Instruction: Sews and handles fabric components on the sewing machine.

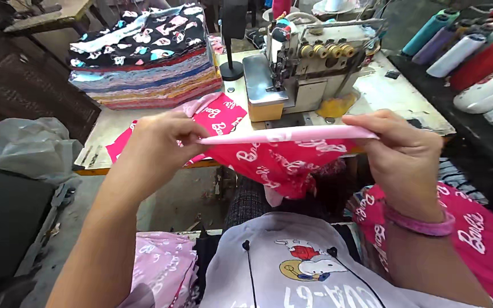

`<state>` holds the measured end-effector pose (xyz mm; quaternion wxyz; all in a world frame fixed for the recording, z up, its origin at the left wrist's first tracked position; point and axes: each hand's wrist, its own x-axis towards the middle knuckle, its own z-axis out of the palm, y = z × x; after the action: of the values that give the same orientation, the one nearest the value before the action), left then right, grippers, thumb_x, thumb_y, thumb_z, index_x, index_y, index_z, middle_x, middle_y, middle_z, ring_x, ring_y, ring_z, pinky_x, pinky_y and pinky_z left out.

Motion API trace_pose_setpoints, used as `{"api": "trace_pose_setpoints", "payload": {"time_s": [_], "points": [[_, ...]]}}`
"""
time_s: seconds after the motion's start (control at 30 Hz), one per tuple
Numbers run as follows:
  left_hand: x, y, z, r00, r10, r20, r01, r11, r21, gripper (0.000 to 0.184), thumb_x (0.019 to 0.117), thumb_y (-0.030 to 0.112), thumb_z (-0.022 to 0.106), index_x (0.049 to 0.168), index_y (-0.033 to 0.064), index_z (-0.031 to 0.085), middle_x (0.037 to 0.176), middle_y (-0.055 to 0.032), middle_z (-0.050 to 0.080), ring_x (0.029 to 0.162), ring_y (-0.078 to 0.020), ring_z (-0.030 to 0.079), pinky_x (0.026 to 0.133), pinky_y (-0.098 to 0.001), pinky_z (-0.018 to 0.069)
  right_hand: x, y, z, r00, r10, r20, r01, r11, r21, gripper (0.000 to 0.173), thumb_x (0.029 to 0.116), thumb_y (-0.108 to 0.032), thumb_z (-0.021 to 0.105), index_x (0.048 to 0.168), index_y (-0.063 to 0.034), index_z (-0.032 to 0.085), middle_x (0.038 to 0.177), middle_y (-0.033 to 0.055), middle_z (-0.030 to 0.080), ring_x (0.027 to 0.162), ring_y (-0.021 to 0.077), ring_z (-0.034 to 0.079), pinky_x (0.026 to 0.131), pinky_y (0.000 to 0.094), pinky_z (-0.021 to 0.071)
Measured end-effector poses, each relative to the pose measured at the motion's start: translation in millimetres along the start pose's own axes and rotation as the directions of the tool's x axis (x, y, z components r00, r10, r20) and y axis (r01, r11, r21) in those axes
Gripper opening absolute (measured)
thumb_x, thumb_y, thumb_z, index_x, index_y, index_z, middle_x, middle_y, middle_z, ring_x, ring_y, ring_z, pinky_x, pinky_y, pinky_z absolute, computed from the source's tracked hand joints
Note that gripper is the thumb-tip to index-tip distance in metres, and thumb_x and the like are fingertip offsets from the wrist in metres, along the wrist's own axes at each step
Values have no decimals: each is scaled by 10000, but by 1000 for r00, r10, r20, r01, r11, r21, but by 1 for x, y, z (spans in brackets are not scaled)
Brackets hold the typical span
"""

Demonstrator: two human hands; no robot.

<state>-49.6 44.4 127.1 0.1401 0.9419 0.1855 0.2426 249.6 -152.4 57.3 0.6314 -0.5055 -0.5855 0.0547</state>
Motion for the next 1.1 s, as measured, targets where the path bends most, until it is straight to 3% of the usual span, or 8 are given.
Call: {"api": "trace_pose_setpoints", "payload": {"time_s": [0.1,0.2,0.3,0.47,0.67,0.9,1.0,1.1], "points": [[-5,-15,-12,983,167,75,-120,897,-425,78,925,253,734,884,187,744,884,114,709,833,14,664,737,-143,559,16,4,-11,994,35,107,-68,944,324,151,1001,-294,655,1078,-267,783,961,-147,731,841,-23,674,744,171,578],[20,-19,7,988,70,138,21,821,-570,105,910,197,724,1000,146,709,768,138,672,673,69,611,612,-112,518,38,28,13,934,357,13,-355,926,126,272,1064,-315,548,915,-190,737,738,-121,682,614,-49,614,549,154,532],[54,-5,58,955,-117,274,272,714,-645,334,929,7,624,1262,25,614,739,19,667,617,-30,630,604,-216,565,41,56,54,868,497,-6,-491,860,136,141,1007,-189,653,999,-76,738,805,-44,700,676,4,633,622,208,553],[83,6,88,935,31,354,279,553,-785,281,947,-136,530,1180,-66,671,915,-34,749,789,-43,706,794,-213,591,35,50,68,793,564,230,-594,629,503,197,1037,-78,542,1010,-61,736,852,9,737,749,58,693,720,235,596],[93,17,86,969,-6,246,183,686,-704,115,897,-61,708,1004,-39,743,809,-29,752,713,-13,701,719,-174,589,44,58,59,811,581,67,-566,750,343,79,979,-84,665,956,-73,740,800,-28,727,712,37,685,691,222,593],[102,33,80,997,-50,63,75,872,-483,162,962,145,715,891,0,710,611,-6,633,495,-9,564,498,-171,493,40,28,72,854,493,164,-482,633,606,252,1052,-102,485,1084,-80,735,894,-16,741,798,35,694,773,214,586],[106,34,70,999,-22,44,39,891,-452,224,974,190,698,798,52,672,573,61,551,481,49,473,472,-127,394,43,17,63,925,357,129,-377,822,428,191,920,-60,691,1105,-92,726,905,-49,745,800,18,691,752,198,588],[103,28,57,940,198,277,-72,911,-406,403,1017,267,616,663,74,622,527,60,492,460,16,446,440,-168,361,58,1,40,988,135,72,-146,976,161,79,927,-83,719,1002,-109,723,840,-112,719,726,-39,658,676,145,570]]}}
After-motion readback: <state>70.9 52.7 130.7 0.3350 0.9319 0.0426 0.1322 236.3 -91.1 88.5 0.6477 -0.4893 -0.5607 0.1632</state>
